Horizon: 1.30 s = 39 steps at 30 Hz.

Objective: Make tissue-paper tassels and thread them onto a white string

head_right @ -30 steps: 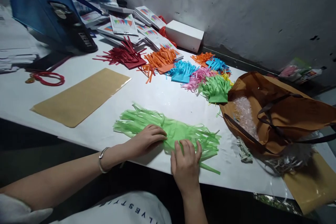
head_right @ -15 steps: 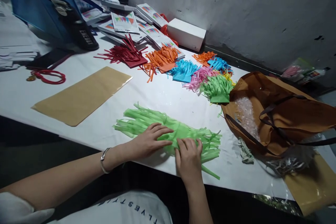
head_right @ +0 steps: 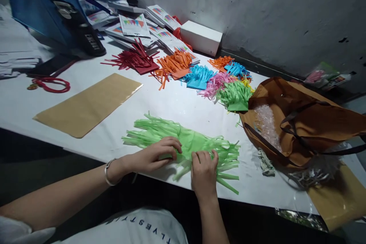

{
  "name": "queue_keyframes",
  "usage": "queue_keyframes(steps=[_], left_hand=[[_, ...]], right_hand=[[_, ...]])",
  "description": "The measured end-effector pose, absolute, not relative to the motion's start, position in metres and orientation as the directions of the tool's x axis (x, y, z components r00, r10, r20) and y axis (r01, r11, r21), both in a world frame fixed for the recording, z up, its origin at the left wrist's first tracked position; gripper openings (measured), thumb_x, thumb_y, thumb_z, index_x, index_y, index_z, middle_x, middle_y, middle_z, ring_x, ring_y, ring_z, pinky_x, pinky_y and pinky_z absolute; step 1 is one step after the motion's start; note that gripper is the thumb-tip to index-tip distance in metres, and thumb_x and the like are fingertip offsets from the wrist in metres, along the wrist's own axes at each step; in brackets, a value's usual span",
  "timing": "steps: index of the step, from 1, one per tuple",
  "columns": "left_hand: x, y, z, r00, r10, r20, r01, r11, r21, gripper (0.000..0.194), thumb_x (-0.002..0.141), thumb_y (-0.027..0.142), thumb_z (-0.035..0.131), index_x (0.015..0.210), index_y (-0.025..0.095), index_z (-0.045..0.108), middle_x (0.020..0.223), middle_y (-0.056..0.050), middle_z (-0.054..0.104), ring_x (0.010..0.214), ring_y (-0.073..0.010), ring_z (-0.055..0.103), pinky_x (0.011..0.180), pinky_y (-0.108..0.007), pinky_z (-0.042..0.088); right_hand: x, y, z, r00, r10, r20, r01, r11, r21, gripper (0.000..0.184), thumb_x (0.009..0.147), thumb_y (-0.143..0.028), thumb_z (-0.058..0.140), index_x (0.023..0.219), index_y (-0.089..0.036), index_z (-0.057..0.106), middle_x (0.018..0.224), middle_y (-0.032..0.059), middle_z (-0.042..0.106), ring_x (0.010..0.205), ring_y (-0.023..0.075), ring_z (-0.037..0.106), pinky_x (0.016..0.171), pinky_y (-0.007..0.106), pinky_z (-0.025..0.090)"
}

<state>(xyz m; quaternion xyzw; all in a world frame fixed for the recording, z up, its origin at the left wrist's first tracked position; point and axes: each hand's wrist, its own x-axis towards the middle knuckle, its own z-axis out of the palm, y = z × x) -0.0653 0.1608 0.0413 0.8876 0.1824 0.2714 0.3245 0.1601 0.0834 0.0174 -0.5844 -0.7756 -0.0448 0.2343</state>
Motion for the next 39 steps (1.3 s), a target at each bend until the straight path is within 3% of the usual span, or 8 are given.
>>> queue_keyframes(steps=[7, 11, 15, 22, 27, 31, 34, 39], left_hand=[[-0.068, 0.15, 0.047, 0.696, 0.582, 0.421, 0.421, -0.806, 0.417, 0.034, 0.091, 0.029, 0.061, 0.123, 0.019, 0.055, 0.125, -0.014, 0.061, 0.118, -0.0297, 0.053, 0.11, -0.052, 0.032], [-0.045, 0.148, 0.037, 0.688, 0.571, 0.449, 0.518, -0.819, 0.248, 0.02, 0.093, 0.012, 0.053, 0.108, 0.019, 0.065, 0.1, -0.008, 0.069, 0.099, -0.024, 0.059, 0.101, -0.045, 0.035], [-0.04, 0.156, 0.033, 0.657, 0.561, 0.505, 0.506, -0.824, 0.257, 0.02, 0.092, 0.008, 0.05, 0.094, 0.019, 0.067, 0.087, -0.006, 0.068, 0.088, -0.0211, 0.059, 0.092, -0.041, 0.038], [-0.053, 0.163, 0.037, 0.603, 0.554, 0.574, 0.478, -0.827, 0.296, 0.021, 0.092, 0.005, 0.049, 0.095, 0.019, 0.065, 0.085, -0.005, 0.069, 0.086, -0.0209, 0.059, 0.087, -0.039, 0.039], [-0.05, 0.161, 0.031, 0.616, 0.572, 0.541, 0.486, -0.817, 0.31, 0.022, 0.092, 0.005, 0.049, 0.095, 0.019, 0.065, 0.087, -0.005, 0.069, 0.087, -0.021, 0.06, 0.087, -0.039, 0.039], [-0.043, 0.156, 0.026, 0.642, 0.577, 0.505, 0.492, -0.815, 0.306, 0.02, 0.091, 0.007, 0.049, 0.094, 0.018, 0.066, 0.087, -0.006, 0.069, 0.087, -0.0214, 0.059, 0.087, -0.04, 0.038], [-0.042, 0.153, 0.024, 0.655, 0.577, 0.489, 0.491, -0.816, 0.304, 0.019, 0.094, 0.009, 0.049, 0.094, 0.018, 0.066, 0.086, -0.005, 0.068, 0.088, -0.0212, 0.059, 0.087, -0.04, 0.037], [-0.056, 0.149, 0.021, 0.68, 0.546, 0.49, 0.479, -0.836, 0.267, 0.018, 0.096, 0.012, 0.049, 0.095, 0.018, 0.066, 0.09, -0.006, 0.068, 0.091, -0.0222, 0.057, 0.09, -0.041, 0.038]], right_hand=[[0.154, 0.081, 0.03, -0.155, 0.855, 0.495, 0.92, 0.307, -0.242, 0.024, 0.093, -0.008, 0.048, 0.106, -0.019, 0.065, 0.092, 0.0035, 0.07, 0.091, 0.0187, 0.062, 0.11, 0.05, 0.028], [0.138, 0.084, 0.029, -0.102, 0.841, 0.531, 0.921, 0.282, -0.269, 0.029, 0.088, -0.01, 0.05, 0.113, -0.02, 0.062, 0.104, 0.0076, 0.07, 0.101, 0.0232, 0.061, 0.109, 0.052, 0.027], [0.136, 0.092, 0.022, 0.065, 0.841, 0.537, 0.971, 0.071, -0.229, 0.048, 0.077, -0.003, 0.046, 0.123, -0.015, 0.058, 0.119, 0.0168, 0.066, 0.113, 0.0317, 0.056, 0.107, 0.058, 0.024], [0.24, 0.072, 0.018, 0.267, 0.731, 0.627, 0.963, -0.229, -0.143, 0.028, 0.079, -0.011, 0.048, 0.096, -0.02, 0.068, 0.095, 0.0088, 0.073, 0.09, 0.0283, 0.062, 0.097, 0.052, 0.031], [0.296, 0.03, 0.04, 0.384, 0.652, 0.654, 0.898, -0.428, -0.1, 0.029, 0.082, -0.019, 0.054, 0.106, -0.02, 0.07, 0.106, 0.0166, 0.069, 0.09, 0.0359, 0.062, 0.083, 0.056, 0.039], [0.237, 0.031, 0.058, 0.16, 0.651, 0.742, 0.987, -0.106, -0.12, 0.034, 0.088, -0.017, 0.059, 0.122, -0.018, 0.063, 0.112, 0.0148, 0.068, 0.104, 0.0315, 0.063, 0.09, 0.048, 0.049], [0.17, 0.052, 0.05, -0.192, 0.805, 0.562, 0.936, 0.323, -0.143, 0.038, 0.094, -0.014, 0.054, 0.132, -0.018, 0.054, 0.12, 0.0123, 0.066, 0.117, 0.0254, 0.059, 0.105, 0.046, 0.045], [0.128, 0.076, 0.018, -0.26, 0.806, 0.531, 0.902, 0.399, -0.163, 0.036, 0.093, -0.004, 0.043, 0.123, -0.014, 0.059, 0.11, 0.0108, 0.07, 0.108, 0.0213, 0.063, 0.11, 0.048, 0.04]])
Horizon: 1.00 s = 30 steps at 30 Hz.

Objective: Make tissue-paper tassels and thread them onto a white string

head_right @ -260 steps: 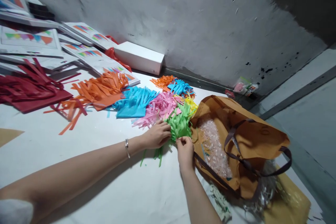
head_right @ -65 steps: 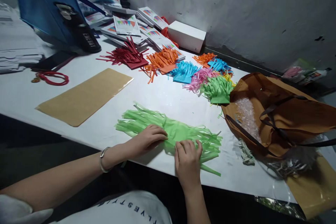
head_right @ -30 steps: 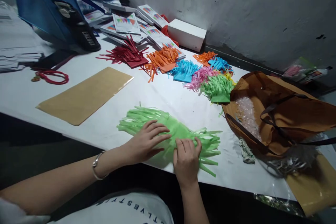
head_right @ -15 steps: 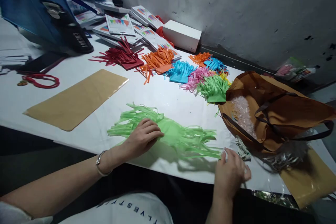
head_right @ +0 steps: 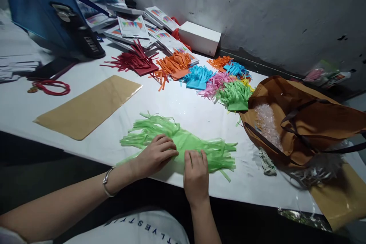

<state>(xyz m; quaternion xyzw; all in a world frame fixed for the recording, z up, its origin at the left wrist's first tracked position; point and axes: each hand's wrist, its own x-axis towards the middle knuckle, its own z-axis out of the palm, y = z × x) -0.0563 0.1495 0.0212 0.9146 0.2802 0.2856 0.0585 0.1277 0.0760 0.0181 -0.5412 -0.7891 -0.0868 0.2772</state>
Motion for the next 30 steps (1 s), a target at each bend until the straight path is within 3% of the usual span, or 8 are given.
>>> queue_keyframes(steps=[6, 10, 14, 18, 24, 30], left_hand=[[-0.076, 0.145, 0.018, 0.705, 0.564, 0.429, 0.494, -0.825, 0.274, 0.02, 0.095, 0.007, 0.047, 0.095, 0.018, 0.065, 0.094, -0.007, 0.069, 0.093, -0.0222, 0.057, 0.092, -0.041, 0.037], [-0.07, 0.14, 0.017, 0.704, 0.59, 0.396, 0.512, -0.808, 0.292, 0.019, 0.096, 0.01, 0.048, 0.093, 0.017, 0.065, 0.095, -0.007, 0.069, 0.093, -0.0223, 0.057, 0.09, -0.04, 0.036], [-0.059, 0.135, 0.018, 0.701, 0.62, 0.353, 0.539, -0.784, 0.307, 0.014, 0.094, 0.012, 0.053, 0.094, 0.017, 0.066, 0.095, -0.006, 0.068, 0.092, -0.022, 0.057, 0.089, -0.04, 0.035], [-0.057, 0.13, 0.022, 0.712, 0.64, 0.288, 0.558, -0.765, 0.32, 0.01, 0.094, 0.015, 0.056, 0.095, 0.018, 0.065, 0.097, -0.005, 0.068, 0.094, -0.0218, 0.058, 0.094, -0.041, 0.032], [-0.069, 0.124, 0.029, 0.711, 0.661, 0.239, 0.579, -0.744, 0.333, 0.018, 0.093, 0.008, 0.053, 0.101, 0.019, 0.064, 0.102, -0.005, 0.07, 0.096, -0.0215, 0.059, 0.095, -0.041, 0.03], [-0.06, 0.146, 0.039, 0.683, 0.72, 0.118, 0.667, -0.682, 0.301, 0.018, 0.092, 0.008, 0.053, 0.082, 0.017, 0.064, 0.071, -0.002, 0.066, 0.07, -0.0188, 0.058, 0.083, -0.038, 0.034]], right_hand=[[0.184, 0.063, 0.01, -0.079, 0.837, 0.542, 0.977, 0.172, -0.123, 0.04, 0.079, 0.003, 0.042, 0.105, -0.016, 0.065, 0.106, 0.0102, 0.07, 0.106, 0.0249, 0.063, 0.112, 0.059, 0.033], [0.208, 0.043, 0.031, 0.033, 0.846, 0.532, 0.993, 0.034, -0.116, 0.037, 0.084, -0.006, 0.043, 0.114, -0.016, 0.063, 0.118, 0.0137, 0.067, 0.111, 0.0295, 0.061, 0.109, 0.066, 0.033], [0.175, 0.038, 0.054, -0.111, 0.839, 0.533, 0.916, 0.295, -0.273, 0.04, 0.09, -0.007, 0.045, 0.126, -0.021, 0.058, 0.126, 0.0107, 0.063, 0.123, 0.0248, 0.056, 0.107, 0.05, 0.045], [0.132, 0.056, 0.04, -0.329, 0.826, 0.458, 0.833, 0.482, -0.27, 0.035, 0.093, -0.008, 0.05, 0.125, -0.017, 0.058, 0.117, 0.0103, 0.068, 0.114, 0.0231, 0.062, 0.108, 0.047, 0.044], [0.133, 0.067, 0.017, -0.288, 0.844, 0.452, 0.803, 0.47, -0.367, 0.025, 0.096, -0.006, 0.045, 0.111, -0.018, 0.061, 0.095, 0.0054, 0.072, 0.099, 0.0205, 0.065, 0.1, 0.043, 0.043], [0.134, 0.081, 0.024, -0.154, 0.923, 0.352, 0.884, 0.288, -0.368, 0.02, 0.101, -0.016, 0.042, 0.093, -0.019, 0.061, 0.084, 0.0041, 0.069, 0.08, 0.0188, 0.064, 0.087, 0.036, 0.042]])
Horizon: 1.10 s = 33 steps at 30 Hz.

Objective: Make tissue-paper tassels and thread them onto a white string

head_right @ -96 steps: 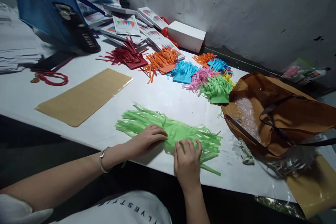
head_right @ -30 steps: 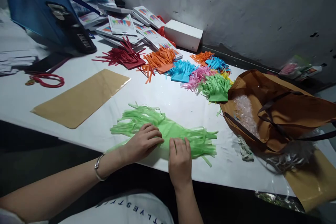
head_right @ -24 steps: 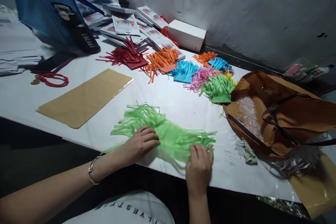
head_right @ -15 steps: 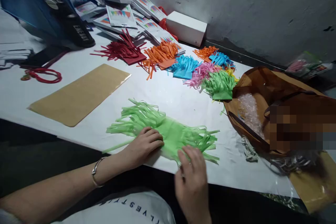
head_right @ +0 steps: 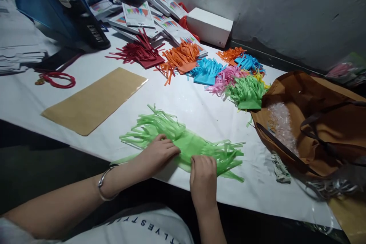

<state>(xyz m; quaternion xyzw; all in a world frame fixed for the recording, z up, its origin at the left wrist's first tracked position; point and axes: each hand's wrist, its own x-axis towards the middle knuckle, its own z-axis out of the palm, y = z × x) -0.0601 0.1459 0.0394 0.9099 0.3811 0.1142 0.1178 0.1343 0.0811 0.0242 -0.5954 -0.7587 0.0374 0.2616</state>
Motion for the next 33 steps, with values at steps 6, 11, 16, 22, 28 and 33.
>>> queue_keyframes(steps=[6, 11, 16, 22, 28, 33], left_hand=[[-0.044, 0.188, 0.047, 0.648, 0.758, -0.067, 0.749, -0.62, 0.232, 0.021, 0.093, 0.012, 0.054, 0.074, 0.015, 0.064, 0.064, -0.004, 0.067, 0.061, -0.0206, 0.061, 0.075, -0.036, 0.037], [-0.041, 0.2, 0.04, 0.626, 0.775, -0.083, 0.77, -0.598, 0.224, 0.019, 0.096, 0.019, 0.053, 0.081, 0.014, 0.064, 0.066, -0.007, 0.069, 0.06, -0.0216, 0.063, 0.07, -0.036, 0.04], [-0.039, 0.201, 0.037, 0.577, 0.811, -0.094, 0.808, -0.549, 0.214, 0.017, 0.098, 0.019, 0.049, 0.089, 0.013, 0.062, 0.081, -0.011, 0.072, 0.066, -0.0224, 0.065, 0.065, -0.034, 0.041], [-0.037, 0.203, 0.032, 0.565, 0.82, -0.09, 0.817, -0.541, 0.199, 0.014, 0.098, 0.017, 0.049, 0.09, 0.014, 0.06, 0.082, -0.01, 0.071, 0.067, -0.0232, 0.064, 0.062, -0.034, 0.04], [-0.038, 0.199, 0.037, 0.534, 0.845, -0.033, 0.833, -0.518, 0.193, 0.01, 0.097, 0.016, 0.049, 0.095, 0.015, 0.059, 0.087, -0.009, 0.069, 0.075, -0.0244, 0.063, 0.07, -0.038, 0.041], [-0.049, 0.185, 0.046, 0.716, 0.659, 0.231, 0.642, -0.751, 0.154, 0.019, 0.093, 0.022, 0.06, 0.111, 0.021, 0.06, 0.126, -0.011, 0.062, 0.12, -0.0308, 0.05, 0.103, -0.051, 0.03]], right_hand=[[0.137, 0.116, 0.028, -0.105, 0.966, 0.236, 0.933, 0.178, -0.314, 0.022, 0.1, -0.018, 0.047, 0.082, -0.021, 0.058, 0.065, -0.0004, 0.062, 0.061, 0.0183, 0.059, 0.066, 0.03, 0.036], [0.14, 0.124, 0.028, -0.094, 0.98, 0.175, 0.949, 0.142, -0.281, 0.016, 0.097, -0.022, 0.057, 0.081, -0.022, 0.055, 0.067, -0.0028, 0.064, 0.062, 0.0165, 0.061, 0.059, 0.027, 0.033], [0.135, 0.129, 0.021, -0.003, 0.982, 0.188, 0.98, 0.04, -0.193, 0.015, 0.096, -0.021, 0.057, 0.081, -0.021, 0.056, 0.067, 0.0005, 0.065, 0.055, 0.0175, 0.056, 0.056, 0.03, 0.027], [0.128, 0.122, 0.033, -0.052, 0.934, 0.354, 0.983, 0.111, -0.148, 0.007, 0.096, -0.021, 0.057, 0.101, -0.019, 0.062, 0.1, 0.0094, 0.069, 0.098, 0.0264, 0.06, 0.094, 0.044, 0.033], [0.125, 0.112, 0.026, -0.283, 0.893, 0.351, 0.921, 0.356, -0.161, 0.012, 0.094, -0.013, 0.055, 0.088, -0.019, 0.064, 0.084, 0.0038, 0.068, 0.086, 0.0202, 0.06, 0.097, 0.042, 0.033], [0.124, 0.114, 0.027, -0.238, 0.893, 0.382, 0.916, 0.337, -0.217, 0.016, 0.096, -0.014, 0.051, 0.087, -0.019, 0.063, 0.085, 0.0034, 0.068, 0.084, 0.0183, 0.06, 0.095, 0.039, 0.033]])
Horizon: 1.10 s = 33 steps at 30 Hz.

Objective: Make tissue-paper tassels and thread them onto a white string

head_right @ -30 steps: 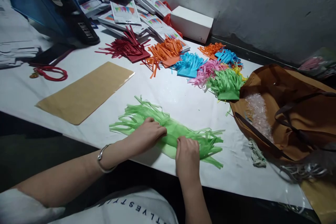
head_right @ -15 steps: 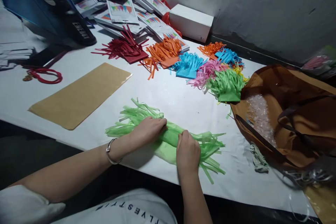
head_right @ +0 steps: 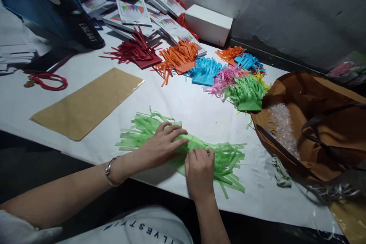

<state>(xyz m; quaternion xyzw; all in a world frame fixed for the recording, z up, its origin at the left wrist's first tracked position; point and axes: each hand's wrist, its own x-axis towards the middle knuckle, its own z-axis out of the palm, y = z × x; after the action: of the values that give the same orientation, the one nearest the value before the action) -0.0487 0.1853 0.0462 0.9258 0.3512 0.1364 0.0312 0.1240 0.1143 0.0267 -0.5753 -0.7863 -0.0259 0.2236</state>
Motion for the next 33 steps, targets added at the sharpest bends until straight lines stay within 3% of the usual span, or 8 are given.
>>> queue_keyframes(steps=[6, 9, 13, 16, 20, 26, 29, 33], left_hand=[[-0.06, 0.18, 0.029, 0.803, 0.54, 0.254, 0.515, -0.842, 0.162, 0.016, 0.094, 0.01, 0.053, 0.095, 0.021, 0.065, 0.097, -0.005, 0.07, 0.103, -0.024, 0.056, 0.101, -0.047, 0.029], [-0.068, 0.178, 0.026, 0.804, 0.537, 0.255, 0.501, -0.843, 0.195, 0.019, 0.095, 0.01, 0.052, 0.101, 0.022, 0.067, 0.099, -0.004, 0.071, 0.104, -0.0233, 0.057, 0.103, -0.047, 0.026], [-0.074, 0.173, 0.029, 0.777, 0.582, 0.241, 0.539, -0.812, 0.224, 0.017, 0.098, 0.017, 0.053, 0.103, 0.021, 0.069, 0.105, -0.005, 0.071, 0.104, -0.0243, 0.057, 0.099, -0.047, 0.028], [-0.072, 0.171, 0.033, 0.725, 0.656, 0.212, 0.602, -0.752, 0.267, 0.018, 0.099, 0.022, 0.053, 0.094, 0.019, 0.071, 0.106, -0.005, 0.071, 0.103, -0.0253, 0.057, 0.095, -0.046, 0.03], [-0.064, 0.176, 0.037, 0.593, 0.795, 0.129, 0.748, -0.603, 0.279, 0.02, 0.095, 0.023, 0.056, 0.082, 0.016, 0.069, 0.106, -0.01, 0.068, 0.101, -0.0277, 0.057, 0.09, -0.048, 0.033], [-0.053, 0.19, 0.039, 0.528, 0.849, 0.007, 0.824, -0.514, 0.237, 0.018, 0.09, 0.029, 0.063, 0.08, 0.015, 0.068, 0.103, -0.011, 0.065, 0.097, -0.03, 0.055, 0.081, -0.045, 0.036], [-0.051, 0.192, 0.04, 0.536, 0.844, 0.015, 0.82, -0.525, 0.229, 0.017, 0.089, 0.028, 0.064, 0.079, 0.015, 0.067, 0.101, -0.011, 0.064, 0.096, -0.0298, 0.054, 0.08, -0.044, 0.036], [-0.052, 0.188, 0.041, 0.525, 0.849, 0.063, 0.816, -0.523, 0.246, 0.013, 0.087, 0.029, 0.068, 0.09, 0.016, 0.065, 0.105, -0.011, 0.065, 0.098, -0.03, 0.054, 0.085, -0.046, 0.036]], right_hand=[[0.123, 0.112, 0.031, -0.309, 0.904, 0.297, 0.91, 0.372, -0.184, 0.014, 0.093, -0.013, 0.054, 0.101, -0.019, 0.063, 0.097, 0.0067, 0.069, 0.094, 0.0226, 0.058, 0.098, 0.045, 0.029], [0.133, 0.106, 0.025, -0.332, 0.895, 0.297, 0.907, 0.389, -0.159, 0.019, 0.094, -0.007, 0.049, 0.095, -0.02, 0.063, 0.09, 0.005, 0.069, 0.091, 0.021, 0.058, 0.101, 0.046, 0.028], [0.145, 0.097, 0.022, -0.335, 0.878, 0.342, 0.892, 0.412, -0.185, 0.019, 0.098, -0.011, 0.048, 0.108, -0.02, 0.063, 0.101, 0.0057, 0.07, 0.102, 0.0211, 0.058, 0.11, 0.049, 0.021], [0.145, 0.1, 0.025, -0.261, 0.916, 0.306, 0.921, 0.332, -0.207, 0.015, 0.099, -0.017, 0.05, 0.096, -0.02, 0.064, 0.097, 0.0042, 0.069, 0.101, 0.0213, 0.057, 0.109, 0.049, 0.022], [0.135, 0.116, 0.03, -0.119, 0.966, 0.228, 0.983, 0.147, -0.111, 0.02, 0.097, -0.02, 0.054, 0.079, -0.02, 0.063, 0.086, 0.0051, 0.065, 0.092, 0.0241, 0.055, 0.099, 0.049, 0.029], [0.127, 0.123, 0.035, 0.011, 0.961, 0.277, 1.0, -0.005, -0.02, 0.01, 0.09, -0.015, 0.059, 0.084, -0.016, 0.066, 0.093, 0.0116, 0.065, 0.095, 0.0309, 0.055, 0.097, 0.058, 0.028], [0.124, 0.117, 0.036, -0.107, 0.943, 0.314, 0.986, 0.141, -0.086, 0.01, 0.09, -0.012, 0.059, 0.094, -0.019, 0.066, 0.105, 0.0105, 0.066, 0.105, 0.0289, 0.055, 0.104, 0.054, 0.025], [0.122, 0.114, 0.029, -0.276, 0.92, 0.28, 0.926, 0.332, -0.18, 0.012, 0.091, -0.011, 0.058, 0.09, -0.021, 0.065, 0.09, 0.0035, 0.067, 0.091, 0.0218, 0.057, 0.101, 0.046, 0.029]])
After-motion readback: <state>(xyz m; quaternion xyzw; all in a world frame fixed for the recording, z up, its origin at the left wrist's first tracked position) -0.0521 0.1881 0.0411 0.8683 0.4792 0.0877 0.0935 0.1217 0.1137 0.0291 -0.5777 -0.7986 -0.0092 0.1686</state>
